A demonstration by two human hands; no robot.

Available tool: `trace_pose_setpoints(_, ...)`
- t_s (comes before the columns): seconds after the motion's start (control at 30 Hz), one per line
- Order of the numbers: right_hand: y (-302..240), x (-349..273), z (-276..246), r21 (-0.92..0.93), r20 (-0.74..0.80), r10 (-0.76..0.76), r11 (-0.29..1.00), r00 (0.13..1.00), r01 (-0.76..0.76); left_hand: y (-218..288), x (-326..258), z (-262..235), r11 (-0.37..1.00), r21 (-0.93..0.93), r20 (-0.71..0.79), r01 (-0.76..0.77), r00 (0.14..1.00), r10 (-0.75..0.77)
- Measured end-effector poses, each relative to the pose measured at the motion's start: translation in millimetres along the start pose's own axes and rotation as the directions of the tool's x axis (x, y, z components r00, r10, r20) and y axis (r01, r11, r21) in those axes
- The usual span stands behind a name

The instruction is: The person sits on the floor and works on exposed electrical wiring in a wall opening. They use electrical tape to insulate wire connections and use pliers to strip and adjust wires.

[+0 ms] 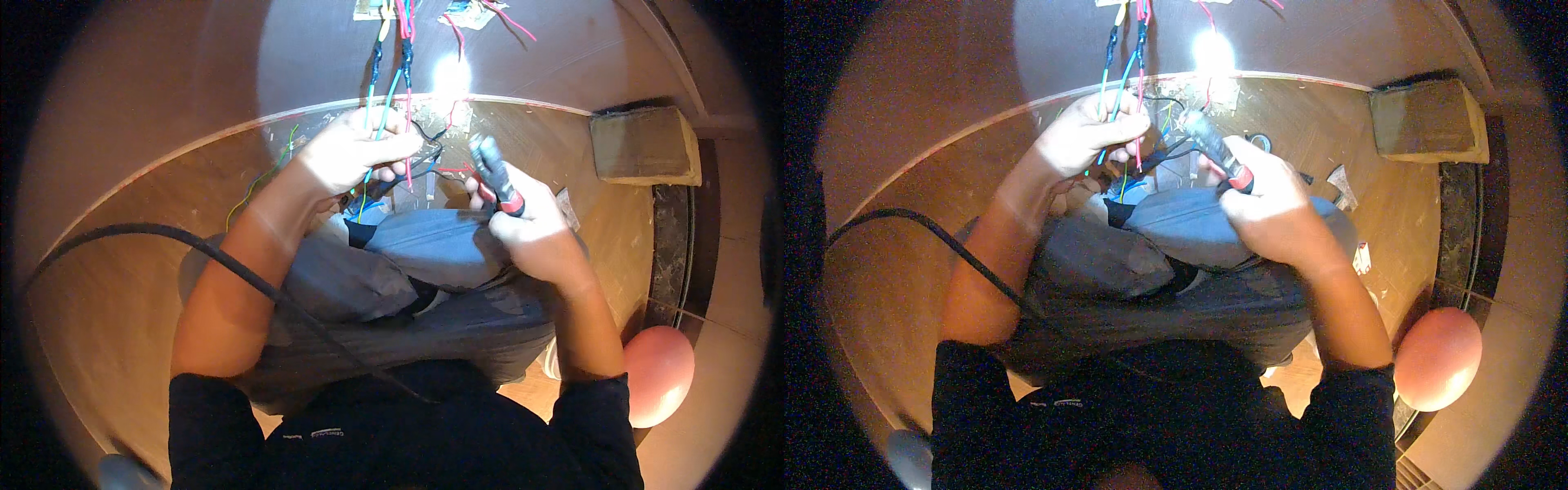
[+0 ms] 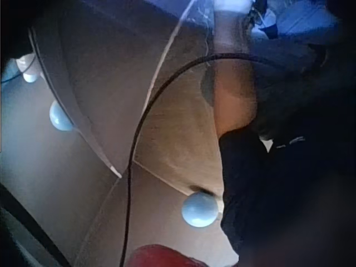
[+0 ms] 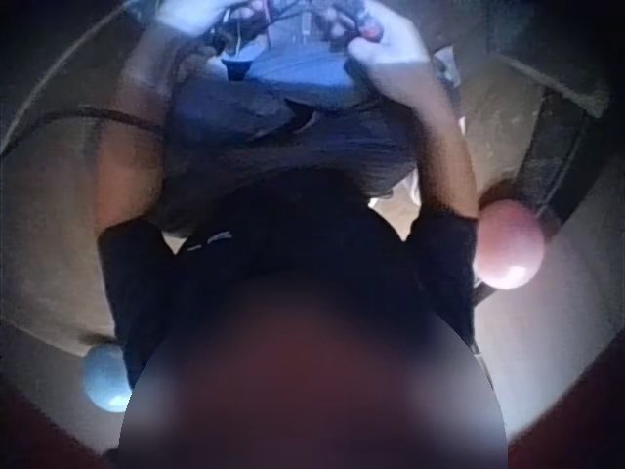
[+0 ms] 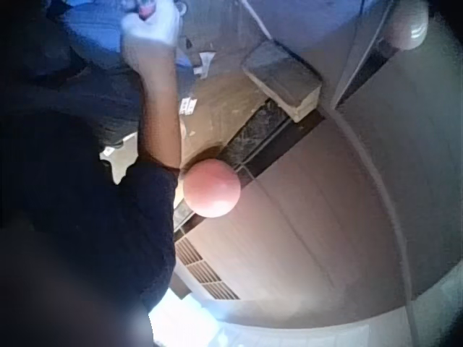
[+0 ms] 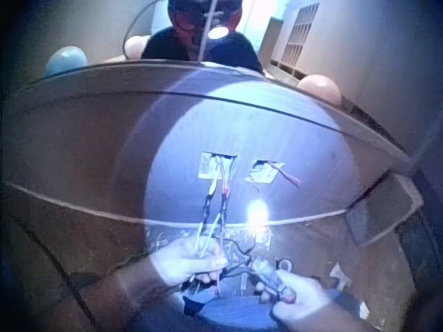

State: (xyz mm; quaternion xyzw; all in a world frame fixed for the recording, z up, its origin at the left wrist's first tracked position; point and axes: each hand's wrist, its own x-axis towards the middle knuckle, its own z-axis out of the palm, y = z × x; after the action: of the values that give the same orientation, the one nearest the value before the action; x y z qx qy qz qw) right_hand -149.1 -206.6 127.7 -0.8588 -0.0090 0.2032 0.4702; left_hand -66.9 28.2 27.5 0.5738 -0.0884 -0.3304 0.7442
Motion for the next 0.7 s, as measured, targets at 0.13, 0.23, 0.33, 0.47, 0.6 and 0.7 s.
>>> trace_pose_setpoints(0.13,25.6,0.8,5.3,-0.677,-0.062,-0.381,0.695,0.923,0.242,3.8,0.5,1.4,1.0,0.014,0.024,-0.012,1.0,0.012)
trace_pose_setpoints(0.23,25.5,-0.3,12.6,-0.693,-0.037,-0.382,0.675,0.923,0.252,5.9,-1.0,2.0,1.0,0.02,0.044,0.015,0.999,-0.016)
trace_pose_setpoints(0.33,20.0,4.6,14.6,-0.613,-0.012,-0.354,0.742,0.935,0.273,7.0,-3.2,3.1,0.999,-0.034,0.044,0.001,0.999,0.0)
trace_pose_setpoints(0.47,20.8,4.9,15.4,0.245,0.292,0.248,0.914,0.924,-0.323,6.3,-3.3,0.7,0.991,-0.13,0.08,0.005,0.997,0.005)
trace_pose_setpoints(0.6,24.8,-10.9,33.0,0.417,0.543,0.249,0.749,0.802,-0.515,2.6,3.5,-0.7,0.996,-0.078,0.122,-0.038,0.991,0.048)
trace_pose_setpoints(0.7,24.8,-21.1,50.9,0.412,0.604,0.255,0.711,0.755,-0.57,-1.2,8.3,3.1,0.997,-0.057,0.064,-0.045,0.997,0.049)
